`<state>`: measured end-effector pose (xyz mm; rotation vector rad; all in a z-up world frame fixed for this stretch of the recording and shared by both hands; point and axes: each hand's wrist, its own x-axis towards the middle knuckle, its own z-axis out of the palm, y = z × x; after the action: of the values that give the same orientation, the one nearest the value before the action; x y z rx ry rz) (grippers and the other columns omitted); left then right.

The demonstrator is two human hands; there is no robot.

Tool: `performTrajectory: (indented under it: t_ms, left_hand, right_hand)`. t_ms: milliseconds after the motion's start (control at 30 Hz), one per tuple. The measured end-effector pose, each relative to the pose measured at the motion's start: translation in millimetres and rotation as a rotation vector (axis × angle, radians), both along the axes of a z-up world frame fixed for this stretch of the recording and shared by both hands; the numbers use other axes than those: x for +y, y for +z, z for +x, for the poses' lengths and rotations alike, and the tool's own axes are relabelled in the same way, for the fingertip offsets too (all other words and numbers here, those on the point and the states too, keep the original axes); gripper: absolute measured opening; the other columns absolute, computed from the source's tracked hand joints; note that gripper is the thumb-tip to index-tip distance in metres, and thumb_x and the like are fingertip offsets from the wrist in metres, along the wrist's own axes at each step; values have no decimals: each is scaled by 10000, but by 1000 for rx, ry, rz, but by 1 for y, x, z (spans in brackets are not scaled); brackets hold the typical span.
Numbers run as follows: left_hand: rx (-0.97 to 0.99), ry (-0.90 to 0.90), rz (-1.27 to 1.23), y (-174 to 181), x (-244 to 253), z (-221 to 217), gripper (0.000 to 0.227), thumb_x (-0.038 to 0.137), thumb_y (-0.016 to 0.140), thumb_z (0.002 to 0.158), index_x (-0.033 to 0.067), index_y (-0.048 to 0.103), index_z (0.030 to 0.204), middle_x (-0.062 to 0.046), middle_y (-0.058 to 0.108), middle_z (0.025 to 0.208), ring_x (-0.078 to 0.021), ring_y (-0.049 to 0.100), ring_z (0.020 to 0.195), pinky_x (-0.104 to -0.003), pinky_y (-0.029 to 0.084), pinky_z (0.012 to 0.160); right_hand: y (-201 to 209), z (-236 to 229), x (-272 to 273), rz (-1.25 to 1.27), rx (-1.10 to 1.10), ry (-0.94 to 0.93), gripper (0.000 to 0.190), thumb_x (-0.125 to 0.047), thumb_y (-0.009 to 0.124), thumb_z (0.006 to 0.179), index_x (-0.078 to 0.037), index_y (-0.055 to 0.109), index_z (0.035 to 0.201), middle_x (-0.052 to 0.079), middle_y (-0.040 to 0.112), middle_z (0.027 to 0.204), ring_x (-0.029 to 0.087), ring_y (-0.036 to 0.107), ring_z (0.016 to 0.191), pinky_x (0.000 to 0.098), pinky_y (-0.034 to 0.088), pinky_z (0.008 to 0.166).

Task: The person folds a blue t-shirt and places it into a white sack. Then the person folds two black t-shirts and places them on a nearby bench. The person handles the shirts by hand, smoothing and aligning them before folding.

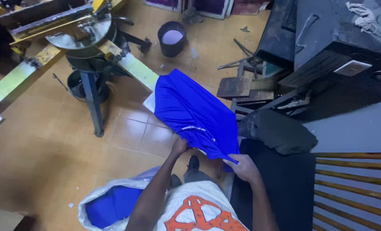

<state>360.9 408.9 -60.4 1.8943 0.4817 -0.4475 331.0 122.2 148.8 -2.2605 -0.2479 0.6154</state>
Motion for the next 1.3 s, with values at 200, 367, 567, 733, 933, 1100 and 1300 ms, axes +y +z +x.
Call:
performTrajectory:
  t_ms: [200, 367, 567, 733, 933, 1100, 1300]
  left_hand:
    - [-288, -452, 316, -117, -22, 33, 402, 234, 506, 927, -107, 715, 963, -375, 660, 1001, -564, 638, 1004, -602, 533, 867]
    - [-288, -672, 418, -130, -13, 65, 375, 354, 704, 803, -7, 767, 885, -241, 740, 909, -457, 715, 936, -559, 592, 793]
    - [-417, -886, 285, -67, 24, 43, 359, 179, 630, 830, -126, 727, 992, -379, 695, 973, -563, 650, 977, -623, 551, 835]
    - [169, -521, -136, 124, 49, 120, 538, 411, 419, 982, 8, 767, 1053, -231, 776, 912, -353, 769, 942, -492, 553, 879]
    - [-863, -616, 20, 185, -13, 288, 490, 257, 567, 1005, -62, 570, 1377, -320, 592, 1363, -487, 540, 1295, -549, 393, 1154]
    - [-1227, -1032, -456, 340, -106, 328, 342, 180, 412, 1075, 55, 564, 1354, -210, 507, 1480, -366, 459, 1427, -468, 313, 1259]
    - [-935, -1065, -334, 407, -82, 358, 328, 249, 590, 1030, 211, 694, 1338, 41, 256, 1667, -214, 563, 1418, -356, 495, 1104]
  right_hand:
    - [25, 40, 5, -1, -48, 101, 282, -352, 783, 846, -89, 812, 943, 198, 781, 870, 450, 725, 887, 465, 566, 759]
    - [30, 74, -12, 20, -9, 113, 202, -402, 745, 872, -217, 807, 817, 73, 758, 740, 222, 706, 711, 348, 545, 687]
    - [44, 94, -42, 51, 38, 4, 343, -400, 763, 871, -133, 703, 665, 72, 672, 602, 175, 580, 615, 326, 483, 631]
    - [-20, 112, -143, 90, 13, -544, 314, -346, 767, 912, -107, 742, 710, 37, 632, 610, 183, 558, 640, 338, 481, 665]
    - [9, 97, -213, -208, -102, -1140, 763, -754, 635, 1030, -116, 614, 1446, 263, 627, 1303, 479, 565, 1226, 528, 387, 1068]
    - [134, 71, -238, 190, -1194, -996, 303, -178, 632, 1070, -1, 591, 1312, 259, 628, 1249, 426, 625, 1136, 537, 510, 1078]
    - [74, -140, -91, -462, -1209, -461, 340, -231, 690, 989, 59, 681, 1167, 321, 696, 1011, 503, 658, 866, 593, 487, 835]
